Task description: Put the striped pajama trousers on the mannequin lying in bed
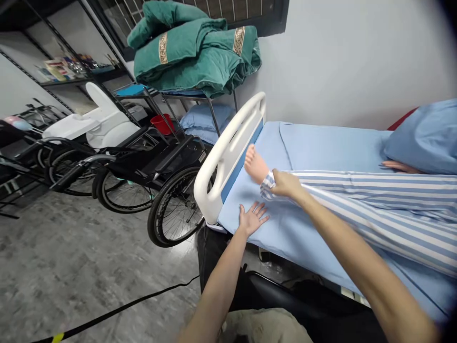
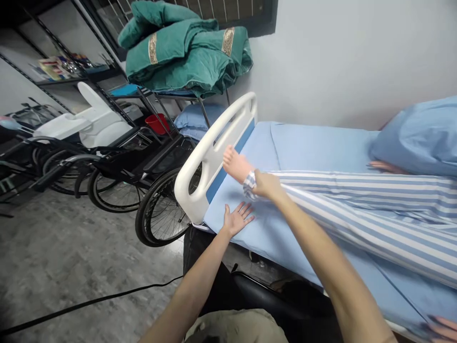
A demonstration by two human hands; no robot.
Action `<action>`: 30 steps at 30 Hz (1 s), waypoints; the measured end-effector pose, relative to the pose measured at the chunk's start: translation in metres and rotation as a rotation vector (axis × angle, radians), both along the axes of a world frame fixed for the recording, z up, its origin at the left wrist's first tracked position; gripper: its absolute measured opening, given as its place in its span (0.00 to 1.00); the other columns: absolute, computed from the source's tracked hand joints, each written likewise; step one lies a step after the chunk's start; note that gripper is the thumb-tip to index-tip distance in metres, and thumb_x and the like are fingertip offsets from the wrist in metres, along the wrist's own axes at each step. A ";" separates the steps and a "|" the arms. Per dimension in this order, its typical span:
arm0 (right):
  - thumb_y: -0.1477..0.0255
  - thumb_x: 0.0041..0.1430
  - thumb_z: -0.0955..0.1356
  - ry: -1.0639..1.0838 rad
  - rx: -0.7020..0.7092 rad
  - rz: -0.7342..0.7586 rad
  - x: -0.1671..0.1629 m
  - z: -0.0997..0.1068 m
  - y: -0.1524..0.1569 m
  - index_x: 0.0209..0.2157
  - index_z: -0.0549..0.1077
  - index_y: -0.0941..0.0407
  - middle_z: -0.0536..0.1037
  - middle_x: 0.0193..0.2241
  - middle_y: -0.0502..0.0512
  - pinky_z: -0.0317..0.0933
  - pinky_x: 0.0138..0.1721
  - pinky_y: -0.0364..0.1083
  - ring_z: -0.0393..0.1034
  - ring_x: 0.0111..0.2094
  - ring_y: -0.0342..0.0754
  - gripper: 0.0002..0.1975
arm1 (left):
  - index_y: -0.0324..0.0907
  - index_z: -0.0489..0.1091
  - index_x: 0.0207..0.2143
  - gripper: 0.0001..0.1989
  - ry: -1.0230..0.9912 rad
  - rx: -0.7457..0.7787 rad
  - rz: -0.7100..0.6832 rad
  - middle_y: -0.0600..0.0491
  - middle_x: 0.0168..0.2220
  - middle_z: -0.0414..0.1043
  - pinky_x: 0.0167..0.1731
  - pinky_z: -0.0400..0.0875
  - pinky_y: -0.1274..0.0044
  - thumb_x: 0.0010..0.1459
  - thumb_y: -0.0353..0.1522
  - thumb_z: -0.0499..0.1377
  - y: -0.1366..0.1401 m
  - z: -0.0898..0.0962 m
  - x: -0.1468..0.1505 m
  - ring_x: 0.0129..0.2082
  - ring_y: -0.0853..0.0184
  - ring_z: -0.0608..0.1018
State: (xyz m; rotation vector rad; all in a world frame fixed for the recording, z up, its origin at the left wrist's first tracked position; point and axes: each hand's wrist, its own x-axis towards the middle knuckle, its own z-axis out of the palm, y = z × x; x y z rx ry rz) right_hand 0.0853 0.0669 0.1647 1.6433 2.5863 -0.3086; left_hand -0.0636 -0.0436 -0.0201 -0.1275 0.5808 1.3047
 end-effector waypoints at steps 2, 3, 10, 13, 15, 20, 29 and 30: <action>0.59 0.57 0.70 -0.021 -0.075 0.021 -0.007 -0.034 -0.012 0.57 0.65 0.61 0.79 0.42 0.71 0.63 0.37 0.47 0.77 0.42 0.61 0.30 | 0.42 0.66 0.59 0.40 -0.010 -0.019 -0.001 0.35 0.61 0.66 0.62 0.55 0.47 0.62 0.61 0.40 0.002 -0.004 0.000 0.64 0.45 0.66; 0.59 0.58 0.69 -0.029 -0.110 0.031 -0.010 -0.049 -0.018 0.57 0.65 0.61 0.79 0.42 0.71 0.63 0.38 0.47 0.77 0.42 0.61 0.30 | 0.42 0.67 0.57 0.39 -0.015 -0.033 0.000 0.36 0.60 0.67 0.62 0.54 0.46 0.62 0.61 0.40 0.004 -0.006 0.000 0.63 0.45 0.67; 0.58 0.63 0.66 -0.080 -0.202 0.031 -0.014 -0.093 -0.033 0.55 0.65 0.61 0.79 0.43 0.70 0.63 0.40 0.46 0.77 0.44 0.58 0.26 | 0.43 0.69 0.55 0.38 -0.024 -0.046 -0.007 0.38 0.59 0.68 0.63 0.52 0.47 0.63 0.60 0.39 0.008 -0.012 -0.001 0.61 0.46 0.68; 0.58 0.63 0.66 -0.081 -0.200 0.041 -0.014 -0.092 -0.032 0.55 0.65 0.61 0.79 0.44 0.70 0.63 0.40 0.46 0.77 0.44 0.58 0.26 | 0.43 0.69 0.56 0.38 -0.029 -0.054 -0.011 0.38 0.60 0.67 0.63 0.52 0.46 0.63 0.60 0.39 0.008 -0.013 -0.002 0.61 0.46 0.67; 0.58 0.63 0.66 -0.076 -0.202 0.041 -0.015 -0.088 -0.033 0.55 0.65 0.62 0.79 0.44 0.71 0.63 0.40 0.46 0.77 0.44 0.58 0.26 | 0.44 0.69 0.55 0.38 -0.030 -0.047 -0.016 0.39 0.61 0.66 0.63 0.53 0.47 0.62 0.60 0.39 0.008 -0.014 -0.002 0.61 0.46 0.67; 0.61 0.60 0.69 -0.059 -0.168 0.050 -0.015 -0.065 -0.033 0.54 0.67 0.61 0.79 0.45 0.70 0.64 0.40 0.46 0.77 0.44 0.59 0.25 | 0.44 0.68 0.57 0.38 -0.035 -0.017 -0.021 0.39 0.59 0.68 0.62 0.55 0.48 0.62 0.60 0.41 0.008 -0.015 -0.004 0.61 0.47 0.68; 0.60 0.51 0.72 0.092 0.066 -0.006 0.025 0.067 0.004 0.51 0.69 0.59 0.79 0.42 0.65 0.66 0.37 0.48 0.76 0.43 0.61 0.28 | 0.41 0.65 0.62 0.40 -0.048 0.014 -0.034 0.37 0.66 0.61 0.62 0.55 0.48 0.64 0.59 0.39 0.003 -0.005 -0.007 0.67 0.46 0.62; 0.61 0.50 0.72 0.138 0.088 -0.005 0.033 0.086 0.006 0.50 0.70 0.59 0.80 0.41 0.63 0.66 0.37 0.47 0.76 0.42 0.60 0.27 | 0.42 0.64 0.63 0.40 -0.042 0.014 -0.034 0.37 0.67 0.60 0.62 0.55 0.49 0.64 0.59 0.40 0.003 -0.003 -0.007 0.67 0.47 0.62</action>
